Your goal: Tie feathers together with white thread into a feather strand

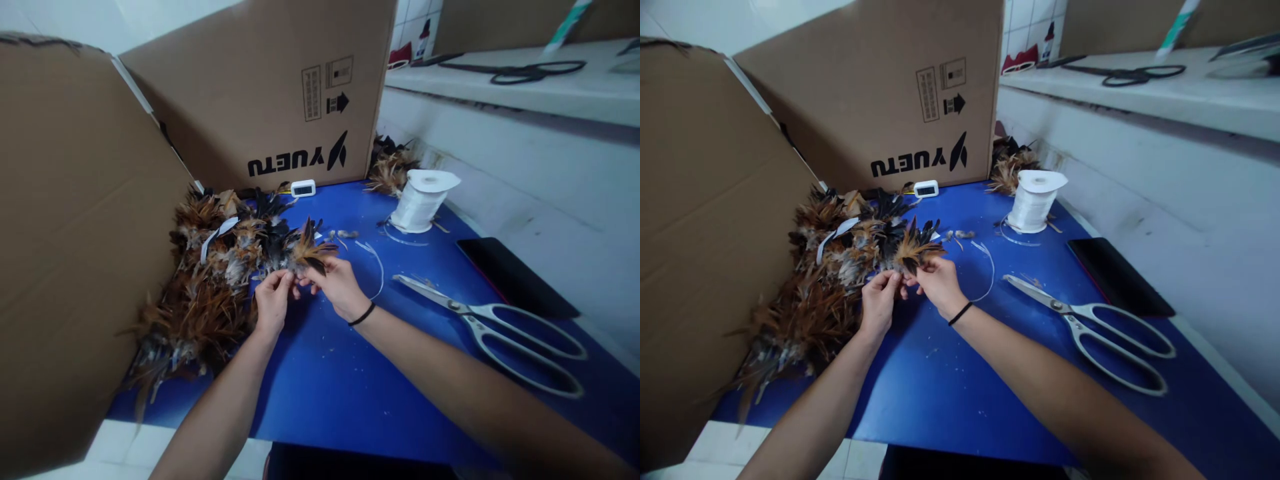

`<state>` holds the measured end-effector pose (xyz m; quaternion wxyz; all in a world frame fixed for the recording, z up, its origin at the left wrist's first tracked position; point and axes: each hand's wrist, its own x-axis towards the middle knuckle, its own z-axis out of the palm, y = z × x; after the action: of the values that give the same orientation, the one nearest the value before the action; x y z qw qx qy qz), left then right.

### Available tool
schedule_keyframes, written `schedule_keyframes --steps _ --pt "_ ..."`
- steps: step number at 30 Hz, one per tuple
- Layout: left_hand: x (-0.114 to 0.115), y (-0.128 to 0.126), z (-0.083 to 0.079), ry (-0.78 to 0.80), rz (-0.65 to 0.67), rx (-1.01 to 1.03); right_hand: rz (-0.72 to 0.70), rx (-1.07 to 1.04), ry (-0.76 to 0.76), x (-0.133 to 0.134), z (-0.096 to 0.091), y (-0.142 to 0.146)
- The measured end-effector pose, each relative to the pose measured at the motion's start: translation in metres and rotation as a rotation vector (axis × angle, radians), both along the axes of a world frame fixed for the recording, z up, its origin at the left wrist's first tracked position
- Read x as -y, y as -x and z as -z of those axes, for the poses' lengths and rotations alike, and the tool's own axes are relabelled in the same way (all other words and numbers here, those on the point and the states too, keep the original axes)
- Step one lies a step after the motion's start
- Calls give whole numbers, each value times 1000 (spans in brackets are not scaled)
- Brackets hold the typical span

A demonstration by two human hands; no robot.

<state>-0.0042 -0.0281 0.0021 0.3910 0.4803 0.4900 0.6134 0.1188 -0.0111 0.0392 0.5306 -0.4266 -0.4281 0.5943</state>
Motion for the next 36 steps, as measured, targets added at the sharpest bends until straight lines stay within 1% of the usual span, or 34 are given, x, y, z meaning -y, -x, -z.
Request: schedule_keyframes --steps 4,7,10,14,18,21,24,26,28,33,36 --pt "-1 2 4 -6 -21 -81 -13 30 18 2 -2 -1" --pt "0 3 5 -9 -7 -114 -25 30 -12 2 0 -2" --pt "0 3 4 -16 -10 -149 -41 12 -52 2 3 -3" --pt "1 3 2 -33 -14 -200 -33 14 -26 2 4 -3" --pt "2 3 1 -26 -16 -208 -11 50 -48 2 6 -2" --pt "3 2 1 -14 -15 -183 24 152 -92 1 13 0" --pt "4 0 -1 -2 5 -114 57 259 -161 0 19 1" --pt "4 -2 -3 13 23 -60 67 291 -188 0 20 2" --pt "5 -3 -5 30 36 -19 70 294 -189 1 18 2" --pt "5 -5 -6 65 55 43 94 286 -130 4 10 1" --pt "4 -4 -4 83 55 83 100 209 -99 3 8 1"
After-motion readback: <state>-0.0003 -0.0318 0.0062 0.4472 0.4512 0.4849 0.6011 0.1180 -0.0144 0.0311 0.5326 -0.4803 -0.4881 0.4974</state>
